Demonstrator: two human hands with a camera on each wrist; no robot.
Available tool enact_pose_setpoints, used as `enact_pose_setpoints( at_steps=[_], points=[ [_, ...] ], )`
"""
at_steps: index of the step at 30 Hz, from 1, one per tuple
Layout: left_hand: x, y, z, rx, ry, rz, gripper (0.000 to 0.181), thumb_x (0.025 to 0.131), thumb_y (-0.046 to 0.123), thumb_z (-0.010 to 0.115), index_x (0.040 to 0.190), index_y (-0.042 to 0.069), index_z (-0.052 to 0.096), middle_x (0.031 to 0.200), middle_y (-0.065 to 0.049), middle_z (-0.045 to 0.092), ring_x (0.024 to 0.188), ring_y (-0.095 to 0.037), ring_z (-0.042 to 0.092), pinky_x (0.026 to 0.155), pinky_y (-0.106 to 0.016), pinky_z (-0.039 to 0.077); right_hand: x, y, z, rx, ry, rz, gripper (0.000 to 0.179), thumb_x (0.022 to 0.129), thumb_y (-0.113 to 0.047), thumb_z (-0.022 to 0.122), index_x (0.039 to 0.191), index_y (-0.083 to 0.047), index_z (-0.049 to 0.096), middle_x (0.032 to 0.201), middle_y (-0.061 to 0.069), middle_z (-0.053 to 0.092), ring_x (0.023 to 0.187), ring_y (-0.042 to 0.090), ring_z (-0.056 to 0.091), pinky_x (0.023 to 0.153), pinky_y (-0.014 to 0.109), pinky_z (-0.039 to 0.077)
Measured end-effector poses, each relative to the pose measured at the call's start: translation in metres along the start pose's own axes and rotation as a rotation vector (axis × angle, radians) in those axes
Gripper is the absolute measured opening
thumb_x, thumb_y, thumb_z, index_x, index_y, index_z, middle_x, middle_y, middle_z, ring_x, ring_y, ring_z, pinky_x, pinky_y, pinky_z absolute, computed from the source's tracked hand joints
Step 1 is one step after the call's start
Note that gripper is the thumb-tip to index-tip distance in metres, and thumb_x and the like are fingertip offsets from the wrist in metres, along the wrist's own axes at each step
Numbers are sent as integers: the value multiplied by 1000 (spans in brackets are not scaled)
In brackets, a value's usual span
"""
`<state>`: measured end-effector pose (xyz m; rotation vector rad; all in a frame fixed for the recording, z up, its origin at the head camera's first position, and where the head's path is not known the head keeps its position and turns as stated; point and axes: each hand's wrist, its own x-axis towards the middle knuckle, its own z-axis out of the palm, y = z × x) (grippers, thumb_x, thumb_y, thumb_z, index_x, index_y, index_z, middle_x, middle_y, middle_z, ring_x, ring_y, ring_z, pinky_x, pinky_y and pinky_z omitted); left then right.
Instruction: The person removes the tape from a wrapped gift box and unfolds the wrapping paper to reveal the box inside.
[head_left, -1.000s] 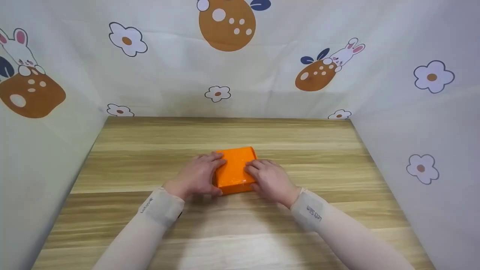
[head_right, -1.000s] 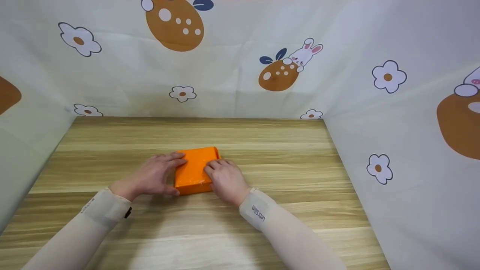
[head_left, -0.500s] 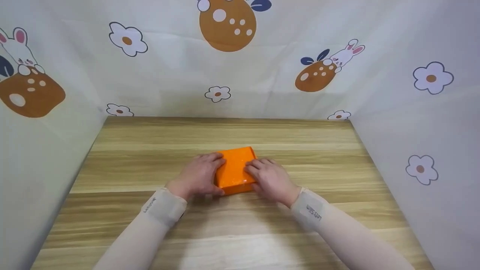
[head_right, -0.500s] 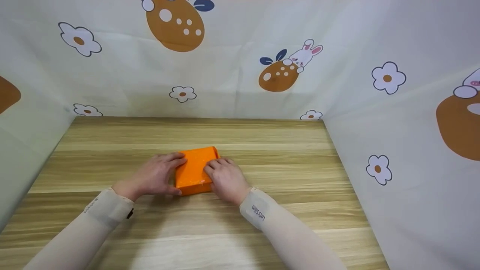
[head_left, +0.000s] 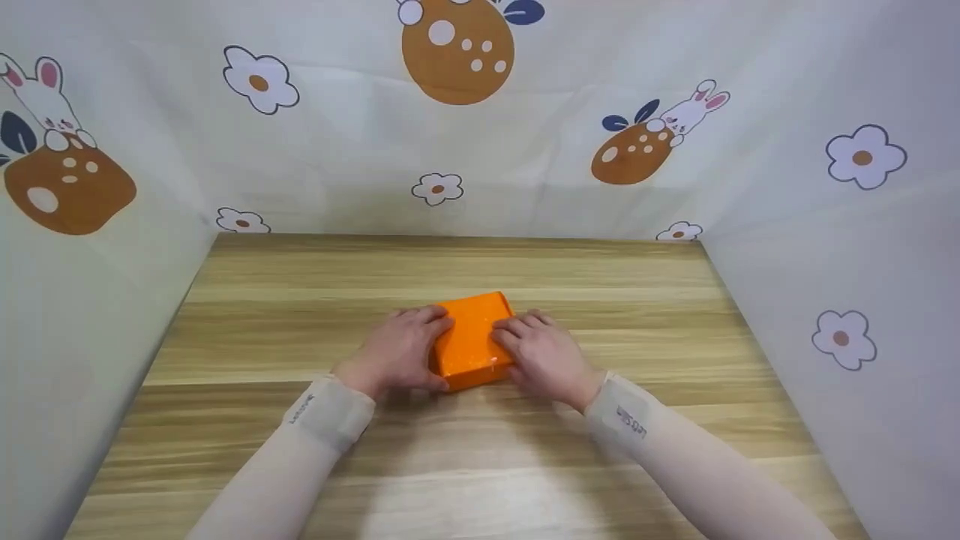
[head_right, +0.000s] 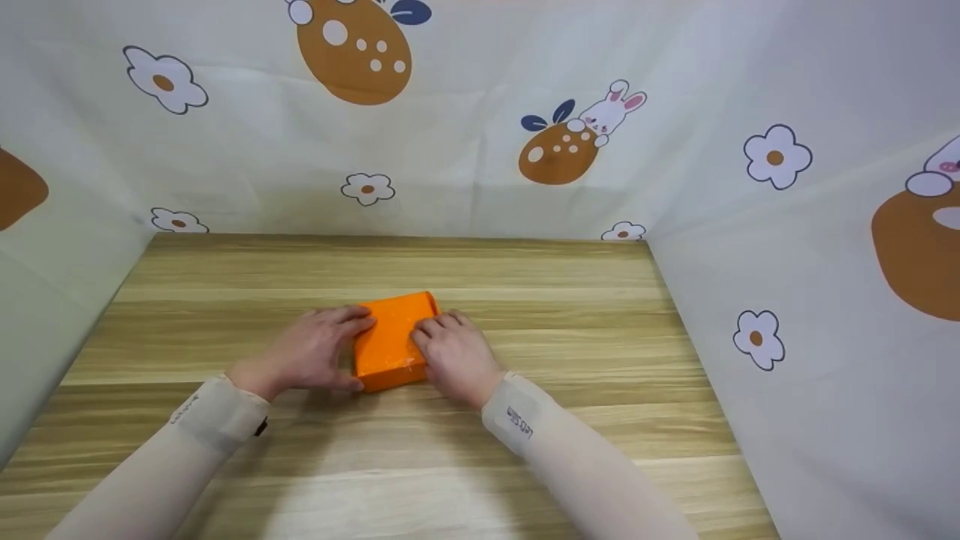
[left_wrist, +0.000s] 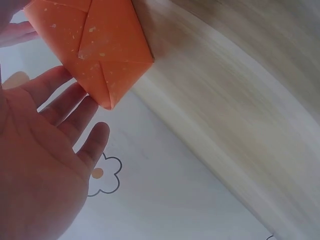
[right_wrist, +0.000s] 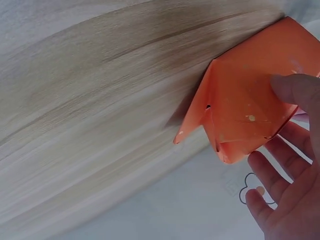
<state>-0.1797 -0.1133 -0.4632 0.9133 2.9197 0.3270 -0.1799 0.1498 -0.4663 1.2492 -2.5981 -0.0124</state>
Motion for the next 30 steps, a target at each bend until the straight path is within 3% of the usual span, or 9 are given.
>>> enact_pose_setpoints(
  at_steps=[9, 15, 23, 30],
  points=[
    [0, 6, 2, 25, 20, -34, 95, 71, 60, 80, 144, 6, 52, 146, -11, 46, 132, -32, 44, 112, -50, 30, 7, -25, -5, -28, 58, -78, 41, 86, -27, 74, 122, -8, 68, 124, 6, 65, 118, 27, 55, 112, 50, 32],
    [0, 6, 3, 27, 29, -33, 93, 69, 55, 84, 142, 7, 54, 142, -9, 50, 130, -30, 45, 111, -48, 31, 11, -34, 2, -89, 77, -73, 29, 89, -26, 72, 114, -11, 74, 116, 4, 69, 113, 25, 59, 113, 49, 29],
    [-2, 5, 0, 52, 103, 19, 61, 74, 29, 86, 126, 5, 66, 126, -10, 57, 117, -31, 53, 104, -49, 38, 11, -28, 1, -107, 90, -73, 21, 87, -13, 73, 107, -14, 76, 110, 2, 71, 110, 24, 61, 113, 49, 29],
    [-2, 1, 3, 63, 164, 45, 38, 81, 10, 77, 118, 7, 70, 129, -9, 62, 117, -32, 56, 105, -48, 39, 9, -21, 2, -59, 75, -77, 22, 86, -12, 68, 107, -11, 74, 111, 3, 70, 111, 25, 61, 115, 49, 25]
  ],
)
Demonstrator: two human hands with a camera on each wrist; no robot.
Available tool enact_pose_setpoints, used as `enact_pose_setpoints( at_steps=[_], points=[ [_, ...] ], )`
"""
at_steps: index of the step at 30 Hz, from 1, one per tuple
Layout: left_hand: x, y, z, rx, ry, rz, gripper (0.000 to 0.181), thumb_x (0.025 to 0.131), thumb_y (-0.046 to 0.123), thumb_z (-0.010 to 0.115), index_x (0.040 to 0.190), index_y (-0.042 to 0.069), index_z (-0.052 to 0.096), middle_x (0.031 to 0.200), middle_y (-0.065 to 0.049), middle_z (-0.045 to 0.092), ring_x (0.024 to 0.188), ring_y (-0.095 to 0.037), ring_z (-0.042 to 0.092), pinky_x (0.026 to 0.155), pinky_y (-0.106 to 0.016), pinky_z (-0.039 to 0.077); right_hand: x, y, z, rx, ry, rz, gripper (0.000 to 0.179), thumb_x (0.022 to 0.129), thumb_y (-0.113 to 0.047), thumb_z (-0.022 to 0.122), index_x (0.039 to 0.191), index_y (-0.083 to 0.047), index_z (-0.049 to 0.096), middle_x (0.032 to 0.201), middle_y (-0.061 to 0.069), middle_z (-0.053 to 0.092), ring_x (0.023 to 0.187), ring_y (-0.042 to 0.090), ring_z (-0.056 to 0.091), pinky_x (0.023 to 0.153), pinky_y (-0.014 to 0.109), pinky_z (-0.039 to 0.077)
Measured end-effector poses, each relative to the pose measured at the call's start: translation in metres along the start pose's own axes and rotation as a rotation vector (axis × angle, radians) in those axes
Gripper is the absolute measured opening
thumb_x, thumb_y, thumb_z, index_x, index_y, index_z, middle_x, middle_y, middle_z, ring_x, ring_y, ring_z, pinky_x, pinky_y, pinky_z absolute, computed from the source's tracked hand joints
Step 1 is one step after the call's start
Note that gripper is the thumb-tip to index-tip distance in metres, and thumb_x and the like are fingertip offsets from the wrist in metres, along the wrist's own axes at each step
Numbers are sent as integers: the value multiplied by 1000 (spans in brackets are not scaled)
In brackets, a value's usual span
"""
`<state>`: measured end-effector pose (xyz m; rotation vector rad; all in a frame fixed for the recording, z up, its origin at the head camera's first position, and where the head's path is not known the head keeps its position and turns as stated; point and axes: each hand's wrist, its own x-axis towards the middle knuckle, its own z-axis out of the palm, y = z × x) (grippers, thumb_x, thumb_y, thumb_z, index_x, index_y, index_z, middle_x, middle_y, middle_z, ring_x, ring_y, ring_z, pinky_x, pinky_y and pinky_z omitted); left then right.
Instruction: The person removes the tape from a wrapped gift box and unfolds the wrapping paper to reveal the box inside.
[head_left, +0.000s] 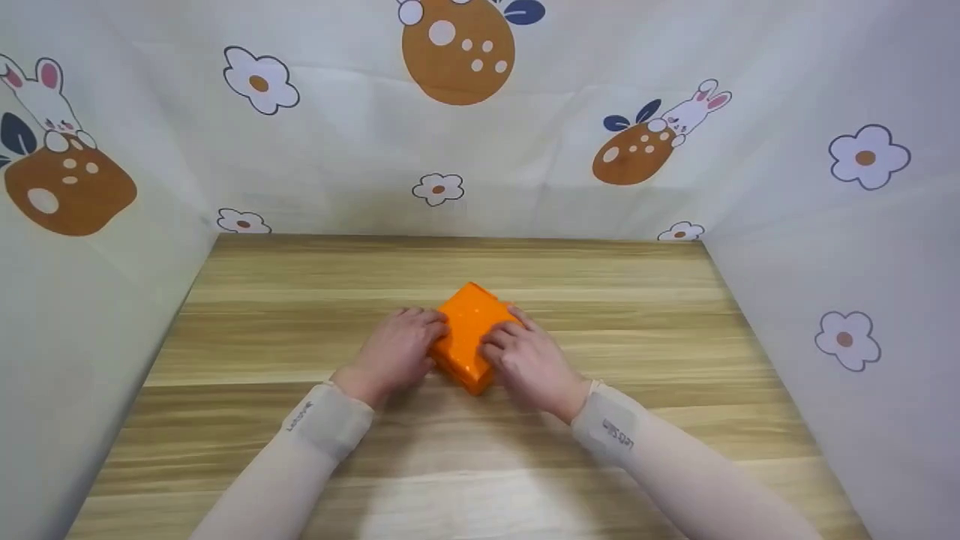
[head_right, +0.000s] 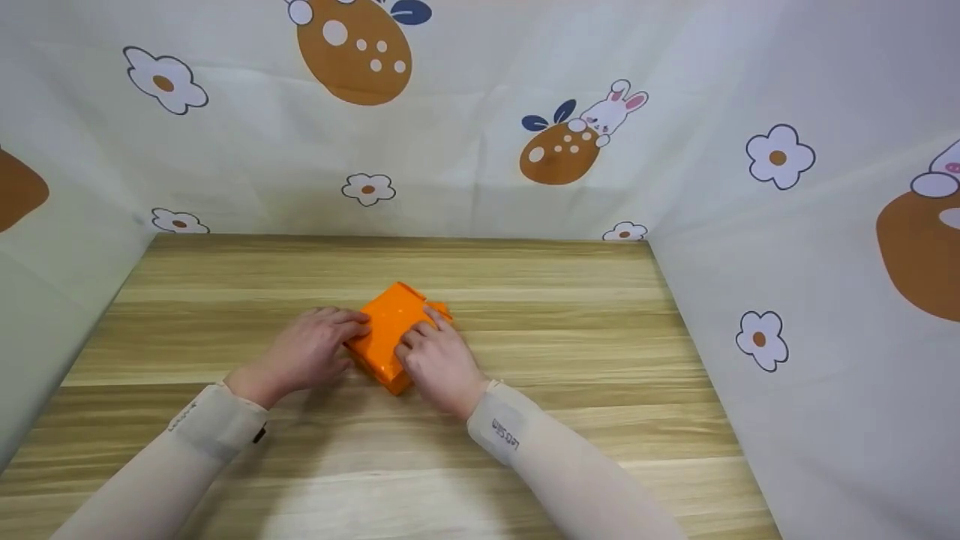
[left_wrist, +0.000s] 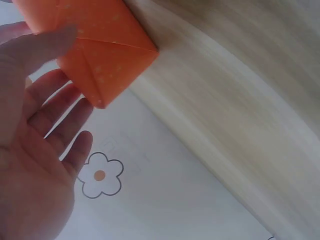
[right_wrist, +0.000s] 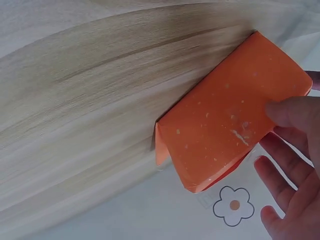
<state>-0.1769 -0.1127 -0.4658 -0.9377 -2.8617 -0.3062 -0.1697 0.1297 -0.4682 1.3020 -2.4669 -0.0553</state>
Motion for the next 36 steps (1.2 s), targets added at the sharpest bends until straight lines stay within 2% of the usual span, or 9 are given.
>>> enact_pose_setpoints(
  at_steps=[3, 8, 11, 19, 24, 27, 31, 33, 36],
  points=[
    [1, -1, 2, -8, 26, -3, 34, 84, 5, 73, 118, 7, 70, 126, -9, 64, 115, -32, 57, 104, -48, 40, 0, -1, -2, 19, -7, 2, 27, 85, -23, 69, 108, -9, 73, 112, 6, 69, 110, 27, 61, 115, 50, 24],
    [2, -2, 5, -11, 73, 4, 26, 85, 2, 72, 110, 7, 71, 118, -10, 66, 108, -31, 59, 99, -47, 44, 2, -9, -4, -17, -43, 30, 55, 80, -55, 72, 110, -9, 70, 113, 7, 69, 110, 29, 59, 116, 52, 21],
    [2, -1, 6, 13, 80, 7, 23, 86, 2, 70, 108, 7, 70, 115, -9, 66, 105, -30, 59, 98, -45, 46, 5, -14, -2, -57, -50, 64, 61, 80, -62, 70, 110, -10, 69, 112, 7, 68, 109, 29, 59, 116, 52, 21],
    [0, 3, 1, 50, 54, 12, 23, 86, 6, 70, 109, 7, 71, 116, -8, 67, 107, -30, 59, 100, -46, 43, 5, -15, 1, -79, -39, 91, 49, 85, -52, 70, 108, -10, 69, 110, 8, 68, 108, 29, 59, 115, 52, 24],
    [-2, 5, -1, 40, 29, 25, 25, 85, 9, 71, 111, 8, 72, 128, -8, 64, 116, -31, 58, 103, -48, 41, 1, -8, -1, -59, -33, 66, 42, 82, -42, 74, 109, -11, 70, 115, 7, 69, 110, 28, 60, 114, 52, 26],
    [-2, 5, -1, 30, 43, 47, 22, 83, 11, 73, 105, 8, 72, 121, -8, 67, 111, -30, 61, 99, -48, 42, -1, -4, -1, -35, -25, 48, 36, 81, -33, 74, 109, -10, 71, 117, 7, 68, 111, 29, 61, 114, 52, 27],
    [-2, 6, 0, 35, 64, 87, 23, 80, 16, 79, 100, 8, 70, 103, -7, 69, 96, -28, 63, 90, -47, 45, -1, 1, -2, 5, -24, 34, 33, 81, -23, 73, 111, -9, 71, 119, 7, 68, 113, 29, 60, 116, 50, 23],
    [-2, 7, -1, 31, 41, 90, 29, 78, 21, 81, 103, 8, 71, 106, -7, 68, 97, -29, 62, 91, -47, 45, -1, 4, -2, 16, -22, 29, 32, 81, -19, 73, 110, -9, 71, 119, 7, 68, 114, 30, 59, 117, 49, 20],
    [-1, 9, -2, 8, -6, 78, 39, 77, 24, 83, 111, 7, 72, 119, -9, 66, 107, -31, 61, 97, -47, 43, -1, 6, -2, 27, -27, 22, 31, 80, -14, 72, 110, -9, 72, 119, 7, 68, 115, 30, 59, 118, 48, 17]
  ],
)
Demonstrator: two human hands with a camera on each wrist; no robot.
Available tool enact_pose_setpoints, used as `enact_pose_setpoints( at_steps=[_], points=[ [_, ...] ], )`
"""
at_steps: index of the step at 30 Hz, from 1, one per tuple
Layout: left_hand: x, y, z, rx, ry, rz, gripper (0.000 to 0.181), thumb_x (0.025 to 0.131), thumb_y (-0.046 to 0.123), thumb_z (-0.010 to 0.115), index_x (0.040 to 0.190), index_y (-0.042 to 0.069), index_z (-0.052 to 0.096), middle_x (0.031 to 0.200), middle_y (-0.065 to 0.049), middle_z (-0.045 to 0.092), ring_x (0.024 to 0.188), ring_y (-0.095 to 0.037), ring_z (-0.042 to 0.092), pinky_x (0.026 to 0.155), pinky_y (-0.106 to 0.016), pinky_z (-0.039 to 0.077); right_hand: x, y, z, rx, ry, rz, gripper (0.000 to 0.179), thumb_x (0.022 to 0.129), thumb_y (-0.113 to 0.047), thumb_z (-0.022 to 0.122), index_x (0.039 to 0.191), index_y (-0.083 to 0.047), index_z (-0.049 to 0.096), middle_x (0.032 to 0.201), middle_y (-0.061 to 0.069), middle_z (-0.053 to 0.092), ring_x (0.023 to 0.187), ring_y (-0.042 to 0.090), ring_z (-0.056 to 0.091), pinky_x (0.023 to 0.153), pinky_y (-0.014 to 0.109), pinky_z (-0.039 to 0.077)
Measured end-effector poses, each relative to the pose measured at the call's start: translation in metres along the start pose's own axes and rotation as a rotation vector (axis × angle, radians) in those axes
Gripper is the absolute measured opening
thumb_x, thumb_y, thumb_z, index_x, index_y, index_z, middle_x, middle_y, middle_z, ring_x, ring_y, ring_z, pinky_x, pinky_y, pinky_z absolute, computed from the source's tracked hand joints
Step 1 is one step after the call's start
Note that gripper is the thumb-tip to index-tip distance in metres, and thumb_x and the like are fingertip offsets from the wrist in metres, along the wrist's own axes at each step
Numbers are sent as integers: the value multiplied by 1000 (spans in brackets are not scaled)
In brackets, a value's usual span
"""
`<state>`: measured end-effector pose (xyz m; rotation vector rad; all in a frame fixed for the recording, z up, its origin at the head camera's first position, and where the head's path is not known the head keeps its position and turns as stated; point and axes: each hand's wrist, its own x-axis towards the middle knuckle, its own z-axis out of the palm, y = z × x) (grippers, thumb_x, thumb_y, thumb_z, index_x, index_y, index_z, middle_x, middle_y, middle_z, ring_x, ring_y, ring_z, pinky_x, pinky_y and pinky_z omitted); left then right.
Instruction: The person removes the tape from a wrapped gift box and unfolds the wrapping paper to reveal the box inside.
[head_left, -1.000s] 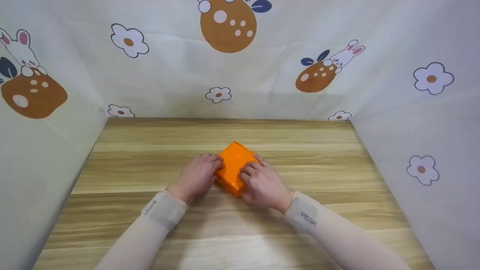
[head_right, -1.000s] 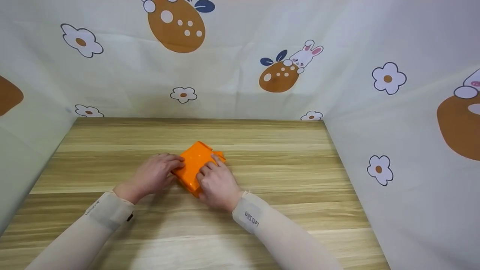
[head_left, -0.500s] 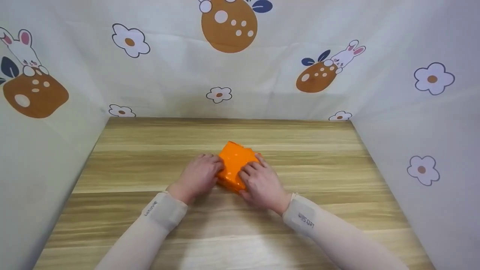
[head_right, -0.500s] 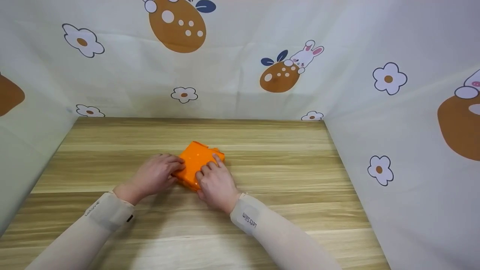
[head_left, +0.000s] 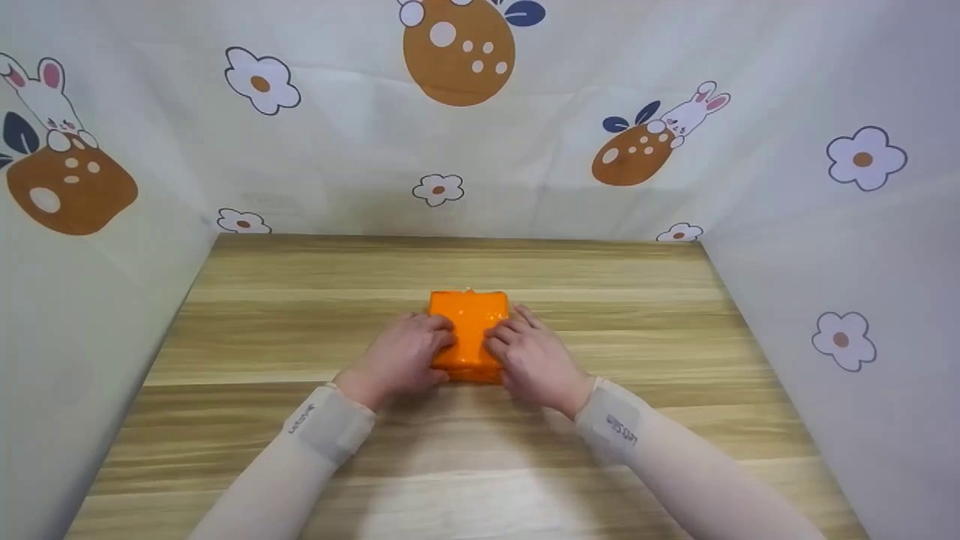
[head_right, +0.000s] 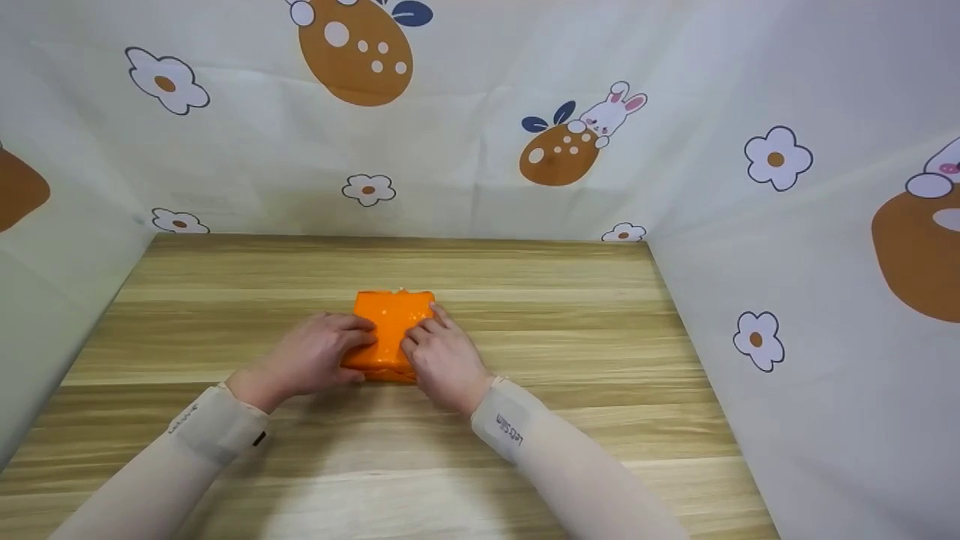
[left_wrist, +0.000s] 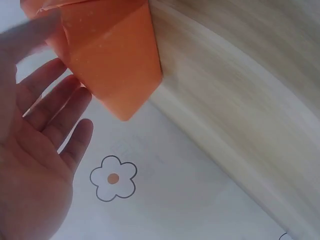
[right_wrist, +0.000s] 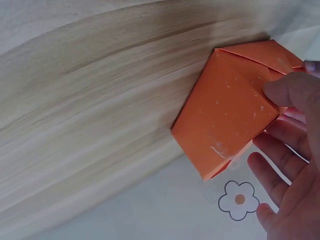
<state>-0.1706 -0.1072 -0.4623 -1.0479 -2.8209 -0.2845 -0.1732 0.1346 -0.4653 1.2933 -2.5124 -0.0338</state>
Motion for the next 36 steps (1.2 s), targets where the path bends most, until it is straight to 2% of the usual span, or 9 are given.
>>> enact_pose_setpoints(
  at_steps=[3, 7, 13, 24, 29, 36],
  points=[
    [0, 1, -1, -13, -42, -21, 45, 77, 23, 83, 118, 8, 71, 130, -10, 63, 118, -32, 57, 104, -49, 39, 0, 2, 0, 12, -11, -7, 31, 80, -13, 71, 111, -9, 72, 120, 7, 68, 117, 30, 58, 118, 48, 17],
    [-1, 2, -2, -3, -60, -36, 47, 80, 22, 82, 123, 9, 69, 129, -8, 64, 120, -31, 56, 106, -50, 38, 1, 4, -1, 23, -12, -10, 31, 82, -14, 72, 113, -9, 72, 121, 7, 68, 119, 30, 58, 117, 50, 20],
    [1, 4, -1, 3, -54, -27, 43, 82, 25, 80, 121, 9, 70, 125, -7, 65, 117, -29, 56, 106, -48, 38, 1, 7, -1, 23, 1, -22, 32, 82, -14, 75, 113, -8, 72, 120, 8, 69, 117, 31, 59, 114, 53, 26],
    [2, 4, 2, 6, -14, -18, 37, 81, 23, 81, 115, 10, 74, 119, -7, 67, 112, -29, 56, 103, -48, 40, 1, 11, 1, 28, 4, -31, 34, 80, -14, 75, 113, -7, 71, 119, 8, 69, 116, 31, 59, 116, 50, 22],
    [2, 5, 3, -5, -21, -30, 40, 82, 24, 80, 118, 10, 73, 123, -8, 66, 114, -30, 55, 106, -48, 38, 1, 13, -1, 44, -4, -34, 32, 81, -15, 73, 112, -6, 72, 117, 9, 69, 115, 31, 59, 116, 50, 22],
    [2, 5, 3, -19, -42, -49, 42, 82, 24, 80, 121, 11, 72, 125, -7, 65, 117, -29, 54, 107, -48, 38, 6, 11, -3, 80, -7, -26, 27, 89, -21, 66, 113, -10, 72, 110, 6, 69, 111, 26, 61, 117, 47, 20]
  ],
)
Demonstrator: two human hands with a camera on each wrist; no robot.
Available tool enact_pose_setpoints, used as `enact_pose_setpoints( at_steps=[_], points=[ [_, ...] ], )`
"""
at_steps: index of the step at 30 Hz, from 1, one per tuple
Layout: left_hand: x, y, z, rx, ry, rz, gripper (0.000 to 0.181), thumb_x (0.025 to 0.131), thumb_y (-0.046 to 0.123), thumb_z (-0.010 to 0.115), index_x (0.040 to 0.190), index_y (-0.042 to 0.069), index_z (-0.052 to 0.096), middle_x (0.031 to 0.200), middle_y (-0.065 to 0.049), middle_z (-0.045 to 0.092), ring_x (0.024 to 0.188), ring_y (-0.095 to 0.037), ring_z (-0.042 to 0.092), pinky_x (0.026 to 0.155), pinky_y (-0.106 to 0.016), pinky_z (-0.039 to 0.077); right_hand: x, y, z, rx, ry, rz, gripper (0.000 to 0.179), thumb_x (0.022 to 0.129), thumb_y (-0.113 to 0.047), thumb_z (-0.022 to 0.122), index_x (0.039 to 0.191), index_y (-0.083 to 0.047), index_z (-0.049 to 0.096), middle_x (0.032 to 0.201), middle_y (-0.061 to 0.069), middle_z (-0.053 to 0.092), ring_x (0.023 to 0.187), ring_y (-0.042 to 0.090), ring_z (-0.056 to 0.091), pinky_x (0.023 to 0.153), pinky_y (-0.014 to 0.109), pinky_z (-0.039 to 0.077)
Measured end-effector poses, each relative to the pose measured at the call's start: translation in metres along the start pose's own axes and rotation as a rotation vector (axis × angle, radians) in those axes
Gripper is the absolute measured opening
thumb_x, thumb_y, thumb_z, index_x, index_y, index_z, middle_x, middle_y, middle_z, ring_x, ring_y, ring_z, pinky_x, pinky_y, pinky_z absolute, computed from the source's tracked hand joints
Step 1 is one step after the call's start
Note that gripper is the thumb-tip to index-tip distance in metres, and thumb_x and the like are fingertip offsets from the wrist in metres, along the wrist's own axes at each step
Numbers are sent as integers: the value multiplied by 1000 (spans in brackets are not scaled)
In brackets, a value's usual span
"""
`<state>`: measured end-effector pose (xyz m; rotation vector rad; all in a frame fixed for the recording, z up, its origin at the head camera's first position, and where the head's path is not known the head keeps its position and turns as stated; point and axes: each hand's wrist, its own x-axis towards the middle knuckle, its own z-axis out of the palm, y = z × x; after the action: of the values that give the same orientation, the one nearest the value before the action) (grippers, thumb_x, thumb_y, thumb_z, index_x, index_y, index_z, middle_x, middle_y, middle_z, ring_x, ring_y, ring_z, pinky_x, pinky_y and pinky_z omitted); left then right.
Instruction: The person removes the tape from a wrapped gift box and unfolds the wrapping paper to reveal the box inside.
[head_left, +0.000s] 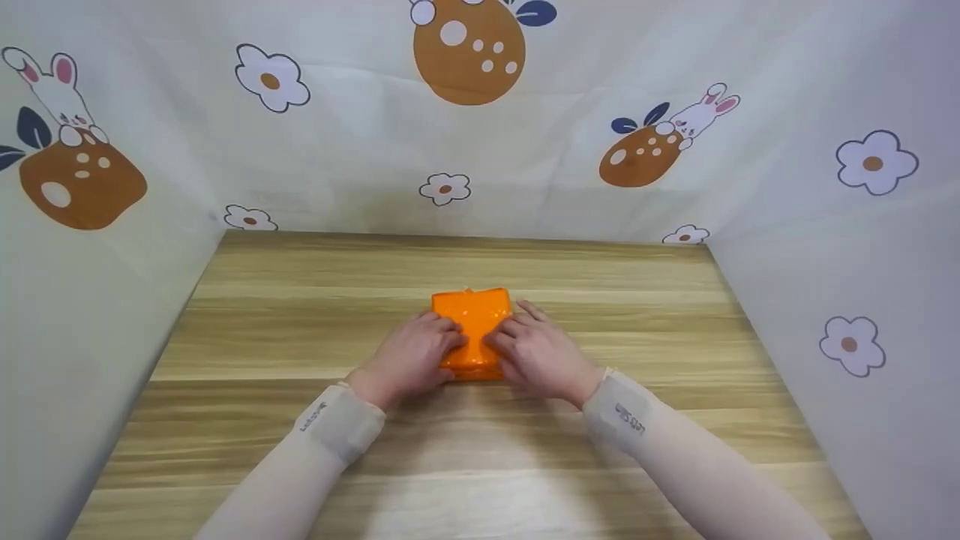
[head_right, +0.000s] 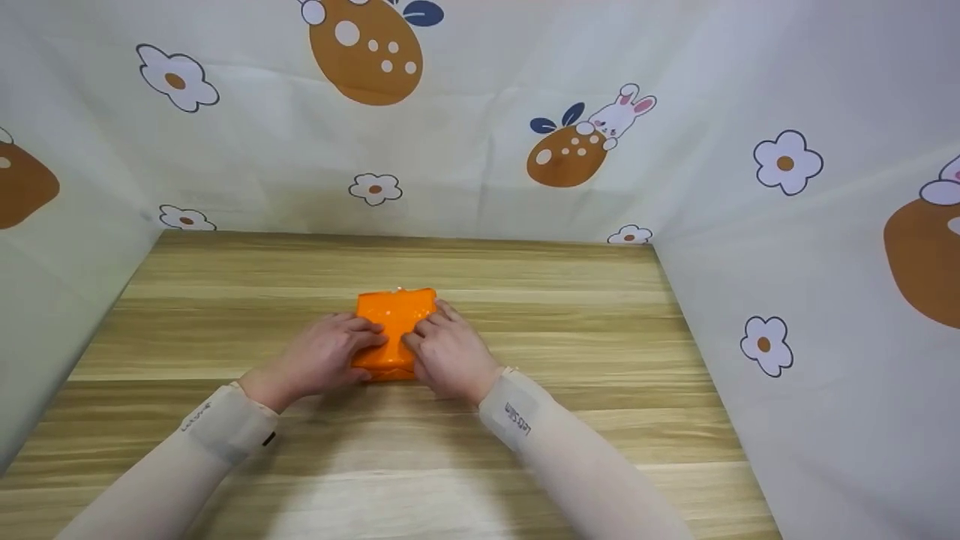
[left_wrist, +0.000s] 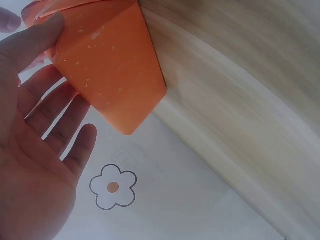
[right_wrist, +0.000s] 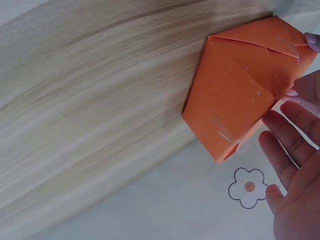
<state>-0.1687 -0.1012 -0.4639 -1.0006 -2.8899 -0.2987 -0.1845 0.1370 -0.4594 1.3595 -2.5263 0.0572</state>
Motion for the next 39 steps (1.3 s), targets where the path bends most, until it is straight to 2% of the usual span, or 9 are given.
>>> enact_pose_setpoints(
  at_steps=[6, 11, 17, 26, 32, 39],
  points=[
    [0, -1, -1, -6, 0, 7, 41, 81, 23, 81, 119, 11, 72, 125, -8, 65, 117, -30, 54, 106, -49, 38, 5, -3, 3, -11, 1, -3, 28, 93, -22, 65, 119, -15, 73, 106, 5, 67, 106, 26, 60, 116, 49, 22],
    [0, -1, -1, -22, -10, -1, 43, 82, 24, 81, 121, 10, 71, 127, -8, 64, 119, -30, 54, 107, -50, 36, 8, -5, 6, 5, 33, -28, 22, 94, -22, 66, 113, -17, 76, 104, 4, 66, 106, 26, 59, 114, 52, 26],
    [0, -2, -1, -7, 6, 18, 42, 79, 23, 82, 118, 10, 73, 121, -7, 66, 116, -30, 55, 105, -47, 39, 9, -7, 7, 19, 70, -53, 17, 93, -21, 68, 105, -16, 78, 100, 2, 67, 103, 25, 60, 112, 50, 31],
    [1, -1, 0, -5, -12, 7, 43, 81, 25, 81, 120, 11, 72, 124, -7, 65, 117, -29, 54, 105, -47, 38, 14, -8, 8, 73, 68, 27, 12, 94, -21, 65, 95, -14, 74, 99, 2, 67, 104, 25, 61, 112, 47, 33],
    [1, -1, 0, 2, -25, -3, 44, 83, 26, 80, 123, 11, 71, 126, -7, 65, 118, -29, 54, 105, -46, 38, 21, -10, 9, -17, 54, 33, 15, 96, -22, 62, 92, -10, 69, 96, 5, 66, 100, 26, 60, 109, 44, 35],
    [1, -1, 1, -7, -30, -14, 45, 84, 28, 80, 124, 12, 71, 127, -7, 64, 120, -29, 53, 107, -47, 38, 23, -11, 13, -110, 30, 23, 20, 97, -25, 59, 96, -7, 67, 101, 9, 66, 104, 29, 61, 110, 45, 35]
  ],
)
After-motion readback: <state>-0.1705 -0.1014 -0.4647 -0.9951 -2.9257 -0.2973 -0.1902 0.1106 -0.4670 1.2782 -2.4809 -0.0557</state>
